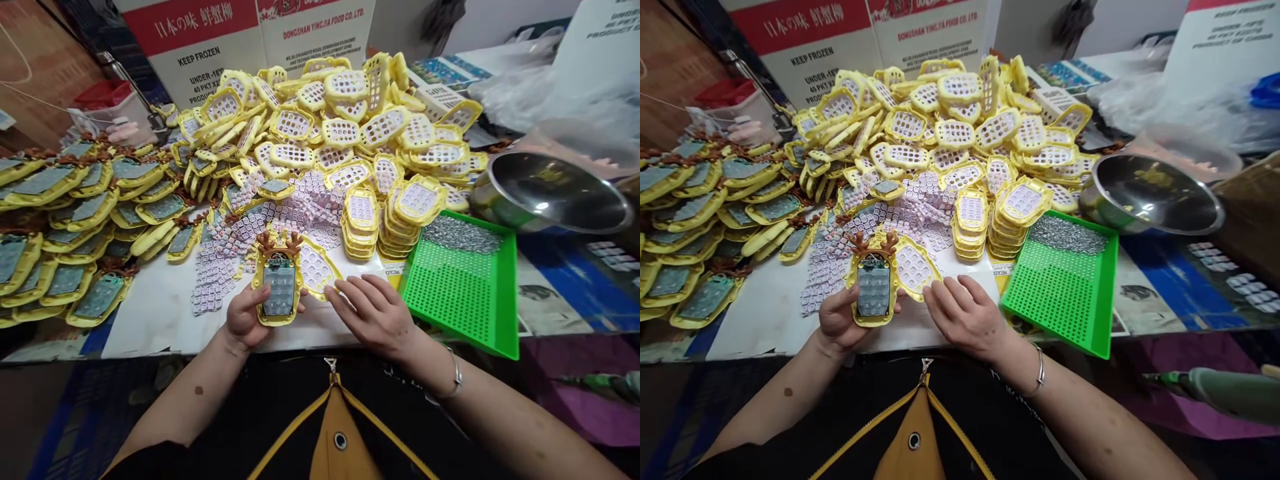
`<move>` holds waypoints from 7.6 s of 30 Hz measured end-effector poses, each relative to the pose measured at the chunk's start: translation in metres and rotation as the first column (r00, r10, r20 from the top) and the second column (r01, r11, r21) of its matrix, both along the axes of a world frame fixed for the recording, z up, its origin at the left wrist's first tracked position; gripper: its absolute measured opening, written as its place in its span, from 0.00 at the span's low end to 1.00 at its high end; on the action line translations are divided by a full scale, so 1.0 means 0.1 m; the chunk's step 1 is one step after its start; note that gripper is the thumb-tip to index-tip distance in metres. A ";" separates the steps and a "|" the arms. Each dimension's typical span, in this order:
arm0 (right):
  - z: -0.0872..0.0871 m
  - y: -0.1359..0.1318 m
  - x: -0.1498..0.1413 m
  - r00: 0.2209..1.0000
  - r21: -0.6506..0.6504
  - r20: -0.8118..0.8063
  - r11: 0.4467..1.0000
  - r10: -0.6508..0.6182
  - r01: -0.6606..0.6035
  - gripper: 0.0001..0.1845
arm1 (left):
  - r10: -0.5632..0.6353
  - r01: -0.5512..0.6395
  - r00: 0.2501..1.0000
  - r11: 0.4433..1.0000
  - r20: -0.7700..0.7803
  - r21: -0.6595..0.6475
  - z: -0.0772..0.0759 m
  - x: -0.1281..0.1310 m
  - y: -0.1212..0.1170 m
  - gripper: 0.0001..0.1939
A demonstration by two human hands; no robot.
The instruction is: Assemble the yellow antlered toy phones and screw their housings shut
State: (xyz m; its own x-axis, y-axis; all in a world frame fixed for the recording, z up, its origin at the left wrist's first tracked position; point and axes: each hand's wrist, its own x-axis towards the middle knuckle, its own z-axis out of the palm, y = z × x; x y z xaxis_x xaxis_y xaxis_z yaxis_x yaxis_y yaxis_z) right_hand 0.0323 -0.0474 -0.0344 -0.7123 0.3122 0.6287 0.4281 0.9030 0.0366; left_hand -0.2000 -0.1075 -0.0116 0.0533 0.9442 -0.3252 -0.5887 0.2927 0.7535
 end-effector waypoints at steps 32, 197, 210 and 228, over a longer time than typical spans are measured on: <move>-0.14 -0.04 -0.42 0.710 -0.539 -0.518 -0.463 -0.477 -0.704 0.39 | 0.200 -0.202 0.979 0.978 -0.027 -0.058 0.09 0.17 0.15 0.28; 0.19 0.00 0.08 0.767 -0.783 -0.538 0.545 -0.349 -0.300 0.04 | 0.247 0.530 0.236 0.778 -0.940 0.338 0.22 0.58 0.06 0.15; 0.03 -0.11 -0.01 0.772 -0.806 -0.521 0.507 -0.364 -0.305 0.12 | 0.361 0.543 0.118 0.756 -0.925 0.365 0.16 0.60 0.10 0.15; 0.06 -0.10 -0.01 0.694 -0.739 -0.620 0.570 -0.365 -0.361 0.09 | 0.445 0.550 0.048 0.736 -0.894 0.396 0.24 0.51 0.06 0.13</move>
